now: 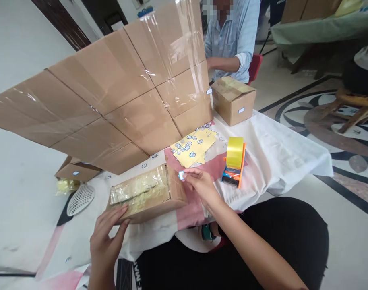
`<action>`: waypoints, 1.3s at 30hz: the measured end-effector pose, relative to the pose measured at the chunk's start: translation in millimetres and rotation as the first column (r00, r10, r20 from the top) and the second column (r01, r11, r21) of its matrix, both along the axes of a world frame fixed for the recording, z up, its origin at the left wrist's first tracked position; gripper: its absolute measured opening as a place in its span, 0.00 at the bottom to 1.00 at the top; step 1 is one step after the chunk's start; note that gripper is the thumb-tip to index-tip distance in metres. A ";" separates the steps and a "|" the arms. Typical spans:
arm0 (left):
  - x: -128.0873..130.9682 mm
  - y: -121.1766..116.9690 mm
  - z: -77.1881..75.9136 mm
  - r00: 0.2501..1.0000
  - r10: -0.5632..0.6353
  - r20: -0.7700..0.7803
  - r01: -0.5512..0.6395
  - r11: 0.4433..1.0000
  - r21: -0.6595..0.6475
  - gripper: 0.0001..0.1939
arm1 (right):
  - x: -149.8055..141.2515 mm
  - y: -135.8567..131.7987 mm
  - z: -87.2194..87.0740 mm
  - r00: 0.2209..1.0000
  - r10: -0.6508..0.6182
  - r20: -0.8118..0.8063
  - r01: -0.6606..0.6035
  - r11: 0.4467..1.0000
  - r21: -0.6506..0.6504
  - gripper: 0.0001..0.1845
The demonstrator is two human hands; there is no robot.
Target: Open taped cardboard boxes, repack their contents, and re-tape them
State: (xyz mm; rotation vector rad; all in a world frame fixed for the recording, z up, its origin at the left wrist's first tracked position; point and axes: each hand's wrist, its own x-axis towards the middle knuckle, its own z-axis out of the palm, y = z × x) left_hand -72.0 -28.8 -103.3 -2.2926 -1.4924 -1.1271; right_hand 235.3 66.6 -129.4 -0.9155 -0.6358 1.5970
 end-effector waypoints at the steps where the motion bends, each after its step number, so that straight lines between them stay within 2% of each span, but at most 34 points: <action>1: 1.0 0.0 0.1 1.000 0.008 0.007 -0.008 1.000 -0.008 0.18 | -2.2 2.3 -0.7 0.999 0.026 -0.018 -0.026 1.000 -0.012 0.17; 8: -3.2 -2.1 -6.0 0.998 0.055 0.034 -0.054 0.998 -0.032 0.19 | -13.3 10.2 -11.6 0.991 0.110 -0.070 -0.116 0.989 -0.089 0.16; 16: -2.7 -2.8 -8.1 0.994 0.093 0.057 -0.092 0.995 -0.024 0.17 | -14.7 0.4 -20.2 0.993 0.116 -0.038 -0.119 0.989 -0.093 0.13; 24: -0.8 -2.3 -5.4 0.994 0.098 0.044 -0.097 0.995 -0.035 0.16 | -18.1 -3.0 -23.9 0.992 0.071 0.107 -0.083 0.990 0.110 0.04; 28: 1.0 -2.2 -3.2 0.995 0.094 0.037 -0.092 0.995 -0.045 0.15 | -12.3 -15.7 -26.5 0.981 0.040 0.189 -0.082 0.972 0.219 0.08; 32: 3.2 -1.0 -1.9 0.996 0.081 0.032 -0.079 0.996 -0.049 0.16 | -2.5 -26.8 -29.9 0.952 0.104 0.288 -0.206 0.913 0.352 0.12; 37: 3.1 0.2 -1.9 0.998 0.058 0.034 -0.058 0.998 -0.022 0.16 | -3.1 -25.2 -34.5 0.958 0.087 0.273 -0.188 0.910 0.370 0.18; 39: 2.7 0.3 -1.4 0.998 0.062 0.032 -0.061 0.998 -0.028 0.15 | -5.8 -23.0 -35.2 0.955 0.108 0.277 -0.209 0.907 0.366 0.17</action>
